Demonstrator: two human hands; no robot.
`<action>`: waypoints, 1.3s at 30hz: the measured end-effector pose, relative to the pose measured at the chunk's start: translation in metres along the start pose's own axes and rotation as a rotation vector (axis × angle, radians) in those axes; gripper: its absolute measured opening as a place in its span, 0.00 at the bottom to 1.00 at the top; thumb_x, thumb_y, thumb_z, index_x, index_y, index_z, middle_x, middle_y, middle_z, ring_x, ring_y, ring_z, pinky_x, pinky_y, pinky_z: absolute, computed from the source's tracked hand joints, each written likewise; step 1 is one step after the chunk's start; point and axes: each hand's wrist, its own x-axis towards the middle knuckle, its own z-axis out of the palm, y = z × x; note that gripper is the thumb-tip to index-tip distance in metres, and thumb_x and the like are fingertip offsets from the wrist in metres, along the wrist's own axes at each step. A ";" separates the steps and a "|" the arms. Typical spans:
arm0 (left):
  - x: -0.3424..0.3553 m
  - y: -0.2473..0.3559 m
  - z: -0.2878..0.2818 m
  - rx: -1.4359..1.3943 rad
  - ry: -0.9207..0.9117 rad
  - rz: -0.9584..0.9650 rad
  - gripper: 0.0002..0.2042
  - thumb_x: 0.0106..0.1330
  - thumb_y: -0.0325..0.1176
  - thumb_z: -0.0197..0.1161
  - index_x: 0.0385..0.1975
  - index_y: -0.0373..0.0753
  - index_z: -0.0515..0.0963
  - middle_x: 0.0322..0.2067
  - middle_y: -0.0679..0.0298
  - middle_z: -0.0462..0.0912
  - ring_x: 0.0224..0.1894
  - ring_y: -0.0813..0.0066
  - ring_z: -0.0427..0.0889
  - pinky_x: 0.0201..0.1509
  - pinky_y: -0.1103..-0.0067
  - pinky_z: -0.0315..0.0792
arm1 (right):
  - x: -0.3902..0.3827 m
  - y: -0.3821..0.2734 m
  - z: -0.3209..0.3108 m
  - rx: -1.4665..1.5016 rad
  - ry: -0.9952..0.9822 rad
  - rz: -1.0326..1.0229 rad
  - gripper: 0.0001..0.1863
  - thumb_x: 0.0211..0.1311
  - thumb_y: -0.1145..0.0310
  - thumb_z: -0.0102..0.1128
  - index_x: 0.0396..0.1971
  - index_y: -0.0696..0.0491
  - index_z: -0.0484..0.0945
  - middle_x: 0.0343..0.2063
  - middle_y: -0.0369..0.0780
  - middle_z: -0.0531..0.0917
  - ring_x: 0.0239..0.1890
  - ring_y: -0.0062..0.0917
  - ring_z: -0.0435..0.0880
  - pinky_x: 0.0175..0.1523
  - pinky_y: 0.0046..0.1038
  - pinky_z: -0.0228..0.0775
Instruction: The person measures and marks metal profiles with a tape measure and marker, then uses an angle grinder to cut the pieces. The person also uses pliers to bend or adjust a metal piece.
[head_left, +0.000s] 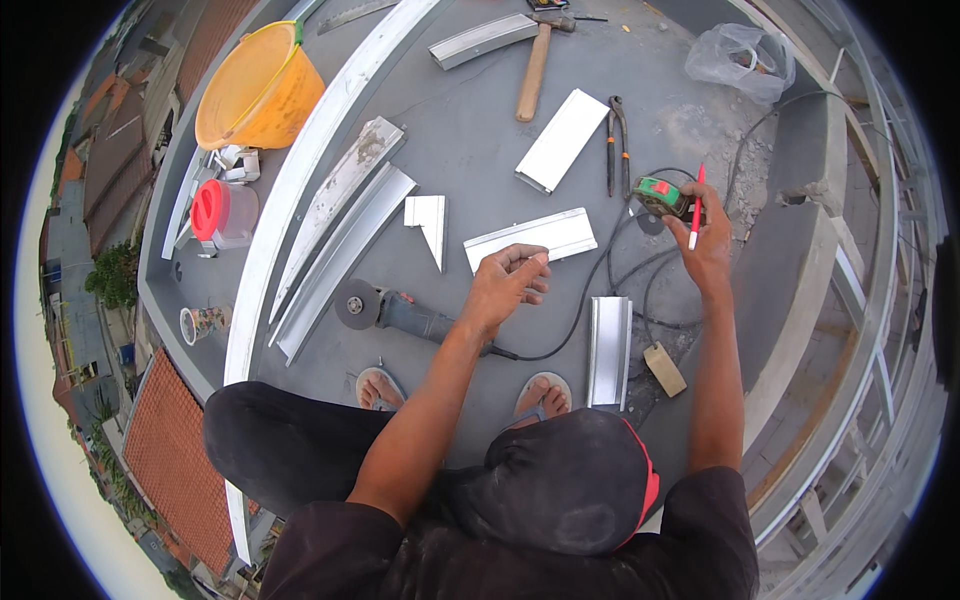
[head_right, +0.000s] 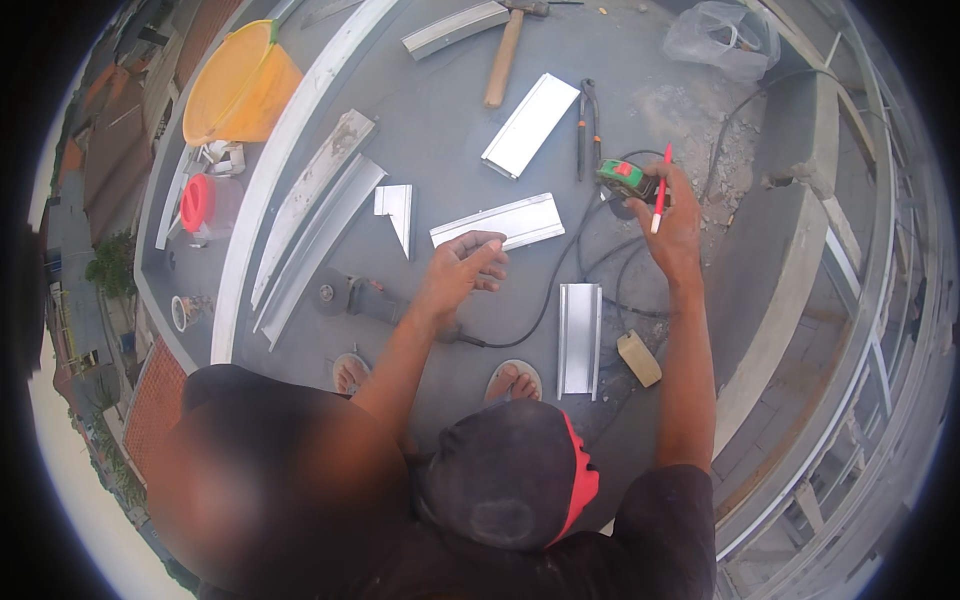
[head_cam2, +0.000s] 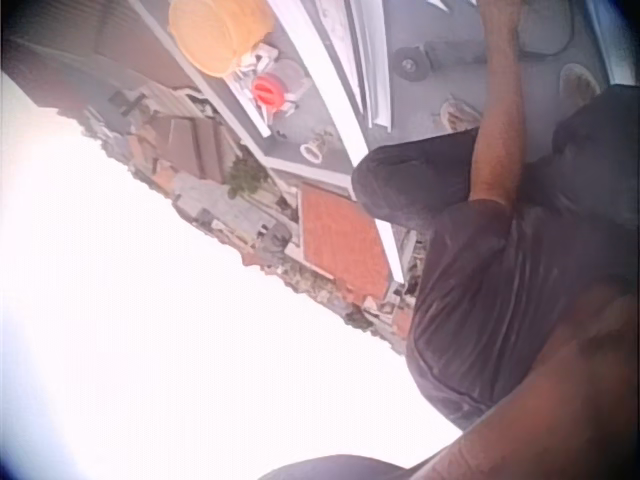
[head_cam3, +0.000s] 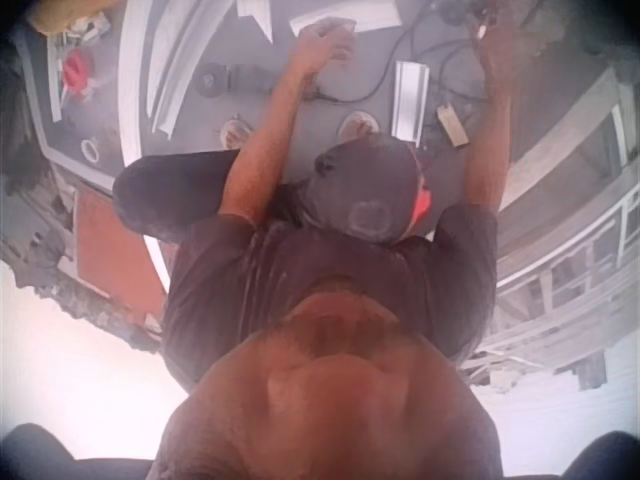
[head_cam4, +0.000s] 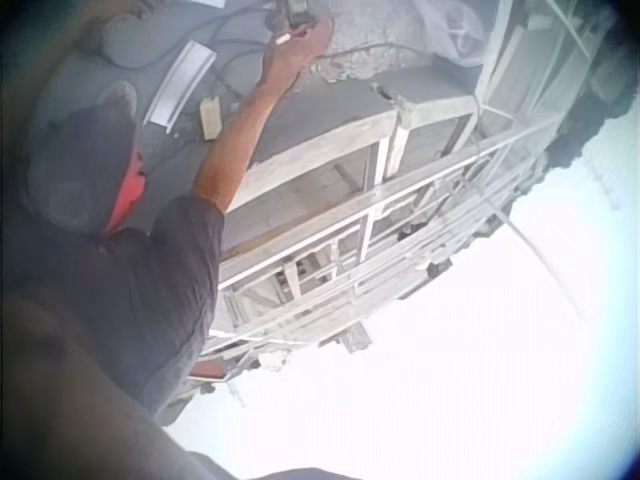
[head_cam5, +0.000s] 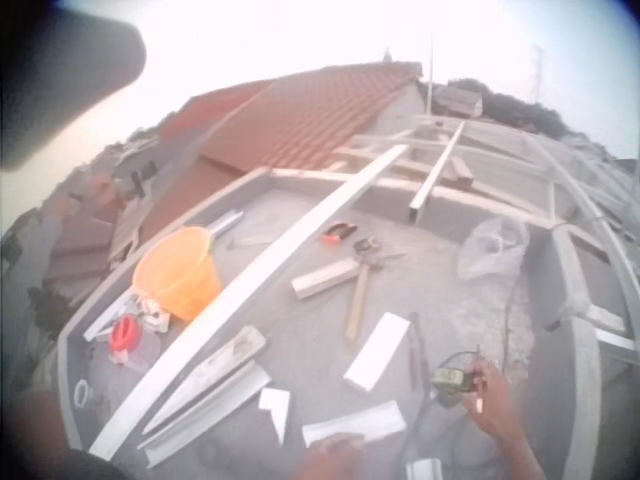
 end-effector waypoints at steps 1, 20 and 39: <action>0.000 0.002 -0.008 -0.011 0.016 0.014 0.24 0.75 0.47 0.70 0.57 0.31 0.83 0.42 0.58 0.87 0.41 0.72 0.87 0.43 0.77 0.83 | -0.017 -0.030 0.019 -0.062 -0.126 -0.056 0.28 0.52 0.83 0.77 0.53 0.54 0.78 0.48 0.44 0.84 0.49 0.39 0.86 0.57 0.37 0.77; 0.033 -0.027 -0.120 0.161 0.375 -0.067 0.15 0.67 0.36 0.77 0.46 0.33 0.85 0.38 0.59 0.89 0.36 0.74 0.89 0.38 0.79 0.83 | -0.016 -0.032 0.064 -0.438 -0.328 -0.351 0.19 0.61 0.81 0.61 0.52 0.52 0.77 0.47 0.41 0.80 0.55 0.44 0.81 0.55 0.44 0.78; 0.067 -0.045 -0.090 0.434 0.650 -0.009 0.12 0.66 0.32 0.77 0.44 0.32 0.91 0.32 0.55 0.94 0.27 0.71 0.91 0.35 0.75 0.85 | -0.018 0.005 0.080 -0.537 -0.137 -0.410 0.20 0.60 0.79 0.64 0.53 0.52 0.79 0.50 0.45 0.82 0.58 0.45 0.79 0.60 0.43 0.77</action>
